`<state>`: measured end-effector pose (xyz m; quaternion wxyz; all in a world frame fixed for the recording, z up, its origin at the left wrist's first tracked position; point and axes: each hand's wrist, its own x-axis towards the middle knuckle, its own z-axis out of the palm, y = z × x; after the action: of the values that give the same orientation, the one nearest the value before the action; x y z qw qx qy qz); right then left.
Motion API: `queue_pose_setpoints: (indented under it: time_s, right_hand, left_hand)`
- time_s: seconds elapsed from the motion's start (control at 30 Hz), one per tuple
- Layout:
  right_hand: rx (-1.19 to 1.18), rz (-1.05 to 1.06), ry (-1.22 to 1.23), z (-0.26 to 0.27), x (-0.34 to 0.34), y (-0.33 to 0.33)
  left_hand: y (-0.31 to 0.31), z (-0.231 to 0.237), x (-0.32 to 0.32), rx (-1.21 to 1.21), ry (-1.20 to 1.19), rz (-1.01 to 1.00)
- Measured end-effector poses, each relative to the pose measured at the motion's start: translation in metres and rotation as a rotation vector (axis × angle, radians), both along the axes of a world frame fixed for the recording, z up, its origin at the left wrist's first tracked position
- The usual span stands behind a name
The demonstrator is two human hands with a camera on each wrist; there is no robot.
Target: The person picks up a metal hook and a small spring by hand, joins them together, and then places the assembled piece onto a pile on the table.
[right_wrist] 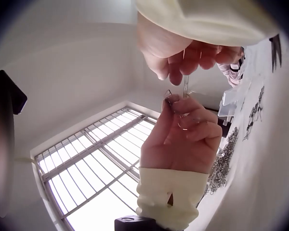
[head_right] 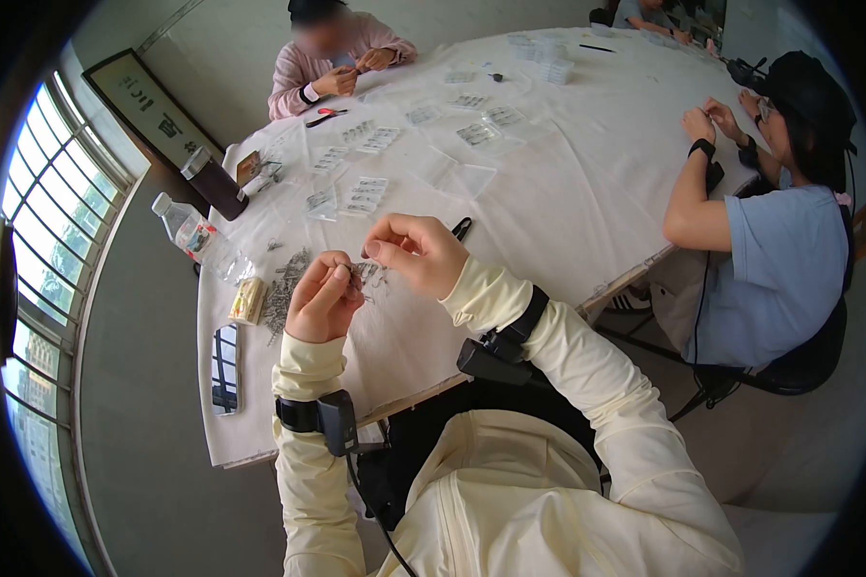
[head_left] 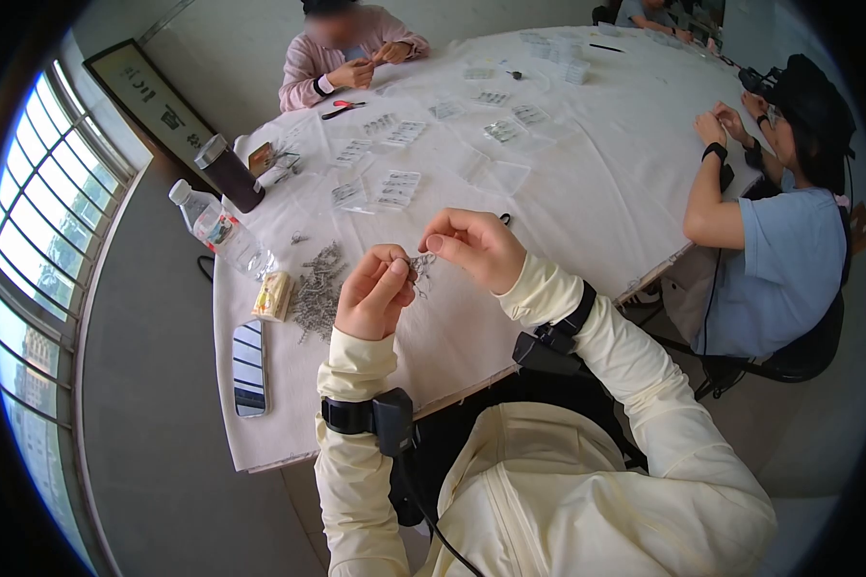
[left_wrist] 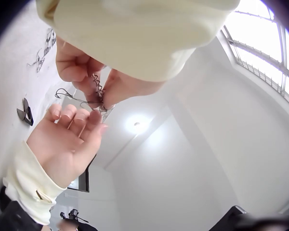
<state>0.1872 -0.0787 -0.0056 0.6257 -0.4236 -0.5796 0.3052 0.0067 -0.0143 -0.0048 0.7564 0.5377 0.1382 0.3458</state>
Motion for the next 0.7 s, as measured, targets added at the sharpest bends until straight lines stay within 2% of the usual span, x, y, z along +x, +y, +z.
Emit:
queue_pose_setpoints:
  time_s: [0.07,0.17,0.4,0.5,0.57,0.7]
  right_hand:
    - [-0.047,0.134,0.050,-0.006,0.003,0.005]
    - [-0.092,0.207,0.097,-0.008,0.003,0.005]
    - [-0.098,0.182,0.095,-0.004,0.001,0.002]
    - [-0.144,0.219,0.008,0.000,0.003,-0.001]
    - [-0.137,0.173,-0.092,0.005,0.000,-0.004]
    - [-0.133,0.225,0.036,-0.007,0.000,0.003]
  left_hand:
    - [0.000,0.001,-0.001,-0.034,-0.016,-0.004]
    - [0.000,0.002,-0.002,-0.070,-0.053,-0.049]
    - [0.000,0.000,-0.002,-0.142,-0.086,-0.087]
    - [0.000,-0.001,-0.002,-0.186,-0.122,-0.106]
    - [0.000,-0.001,-0.001,-0.204,-0.138,-0.106]
    - [-0.001,0.001,0.000,-0.258,-0.168,-0.099]
